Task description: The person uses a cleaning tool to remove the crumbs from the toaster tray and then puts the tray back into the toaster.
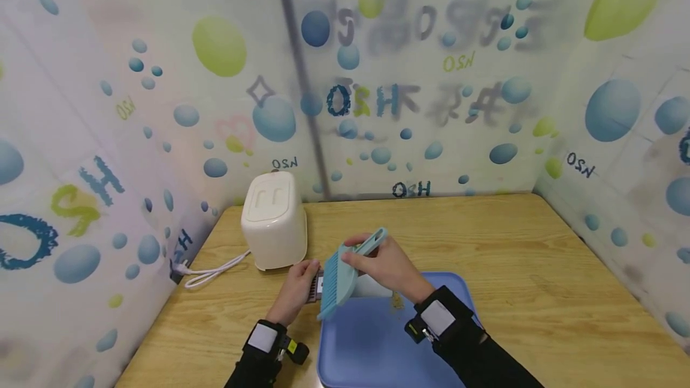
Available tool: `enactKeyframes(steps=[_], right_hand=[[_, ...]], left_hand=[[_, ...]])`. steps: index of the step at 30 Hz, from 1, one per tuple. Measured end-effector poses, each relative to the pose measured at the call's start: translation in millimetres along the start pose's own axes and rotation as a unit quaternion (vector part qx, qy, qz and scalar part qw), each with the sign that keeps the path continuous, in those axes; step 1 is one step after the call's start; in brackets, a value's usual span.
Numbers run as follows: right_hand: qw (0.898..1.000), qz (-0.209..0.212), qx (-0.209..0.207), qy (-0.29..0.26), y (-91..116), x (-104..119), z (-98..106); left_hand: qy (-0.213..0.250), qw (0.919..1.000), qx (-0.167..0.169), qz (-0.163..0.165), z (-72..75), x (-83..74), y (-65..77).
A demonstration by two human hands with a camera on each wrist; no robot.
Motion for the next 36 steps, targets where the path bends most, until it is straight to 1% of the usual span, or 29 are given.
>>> enactKeyframes(steps=[1, 3, 6, 8, 10, 16, 21, 25, 30, 36], right_hand=[[1.000, -0.002, 0.000, 0.000, 1, -1, 0], [1.000, -0.002, -0.001, 0.007, 2, -3, 0], [1.000, -0.001, -0.007, 0.024, 4, -5, 0], [0.999, 0.000, -0.011, 0.031, 4, -5, 0], [0.999, 0.005, -0.012, 0.037, 5, -6, -1], [0.998, 0.021, -0.014, 0.053, 6, -10, -2], [0.998, 0.017, -0.014, 0.058, 8, -11, -1], [0.998, 0.012, -0.017, 0.062, 10, -11, 2], [0.997, 0.001, -0.032, 0.073, 13, -12, 8], [0.996, 0.006, -0.044, 0.077, 15, -14, 13]], left_hand=[[-0.004, 1.0000, -0.002, 0.001, -0.3, -1.3, 0.1], [-0.004, 1.0000, -0.003, -0.005, 0.2, -11.7, 5.5], [-0.007, 1.0000, -0.002, -0.005, -0.2, -11.8, 5.6], [-0.005, 1.0000, 0.000, -0.003, -0.4, -10.6, 5.5], [-0.006, 1.0000, 0.001, 0.002, -1.6, 0.2, 0.5], [-0.011, 0.9999, 0.001, -0.002, -2.5, 2.4, 0.6], [-0.002, 1.0000, -0.002, 0.003, -1.4, 3.7, 0.7], [-0.002, 1.0000, -0.005, -0.002, 0.0, 1.5, 1.1], [-0.003, 1.0000, -0.005, 0.000, 1.3, 0.4, 1.3], [0.010, 0.9999, 0.001, 0.006, 0.5, 1.0, 1.5]])
Point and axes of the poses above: each hand's wrist, its own y-axis away from the middle knuckle, its own z-axis out of the back of the hand, x = y × z, the point moved 3 cm from there along -y, towards the middle knuckle, and after that the axes turned 8 degrees about -x, right-handed, at the moved point
